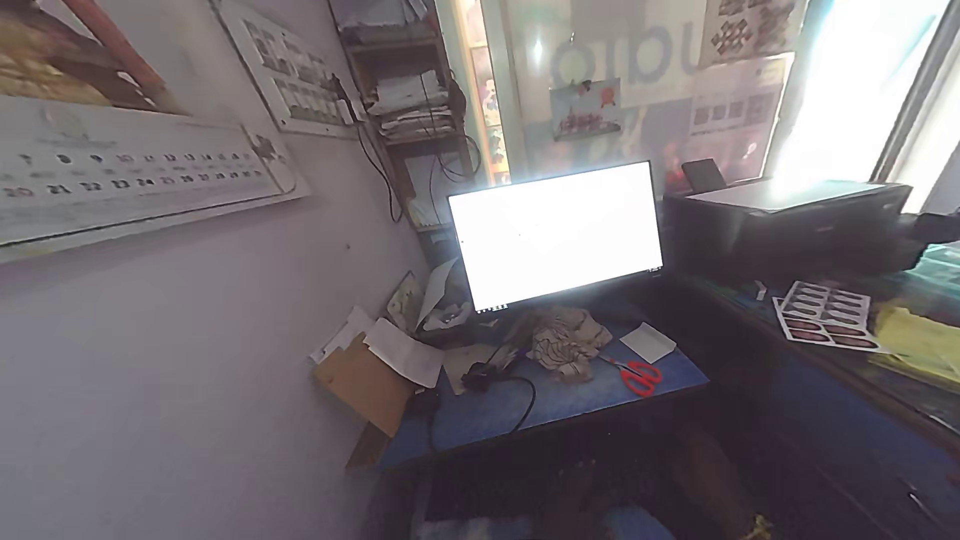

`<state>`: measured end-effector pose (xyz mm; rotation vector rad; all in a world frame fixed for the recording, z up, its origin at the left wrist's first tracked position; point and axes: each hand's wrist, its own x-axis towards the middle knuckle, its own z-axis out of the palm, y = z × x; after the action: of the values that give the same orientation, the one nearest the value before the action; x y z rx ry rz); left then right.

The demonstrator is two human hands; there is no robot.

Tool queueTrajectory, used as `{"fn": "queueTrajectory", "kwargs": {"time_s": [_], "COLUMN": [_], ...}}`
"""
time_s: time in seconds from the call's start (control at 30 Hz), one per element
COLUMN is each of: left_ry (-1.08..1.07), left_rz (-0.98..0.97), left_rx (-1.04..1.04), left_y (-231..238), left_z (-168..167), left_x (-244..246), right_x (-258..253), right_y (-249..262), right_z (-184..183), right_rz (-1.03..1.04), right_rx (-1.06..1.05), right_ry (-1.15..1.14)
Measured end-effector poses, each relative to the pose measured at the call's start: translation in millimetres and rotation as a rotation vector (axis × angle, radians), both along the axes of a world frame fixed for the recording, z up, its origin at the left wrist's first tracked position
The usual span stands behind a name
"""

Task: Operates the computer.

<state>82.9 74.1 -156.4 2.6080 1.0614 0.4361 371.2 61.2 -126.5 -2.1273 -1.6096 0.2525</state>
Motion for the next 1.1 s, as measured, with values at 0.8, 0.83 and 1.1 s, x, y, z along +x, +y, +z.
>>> {"fn": "queueTrajectory", "kwargs": {"time_s": [0.8,0.83,1.1], "left_ry": [-0.011,-0.011,-0.012], "left_rz": [0.077,0.077,0.078], "left_rx": [0.004,-0.014,-0.010], "left_y": [0,-3,-11], "left_z": [7,17,30], "left_x": [0,1,2], "right_x": [7,9,4], "right_y": [6,7,0], "right_z": [-19,-24,-3], "right_rz": [0.080,0.103,0.179], "right_rx": [0.099,0.132,0.025], "right_ry": [-0.079,-0.100,-0.061]}}
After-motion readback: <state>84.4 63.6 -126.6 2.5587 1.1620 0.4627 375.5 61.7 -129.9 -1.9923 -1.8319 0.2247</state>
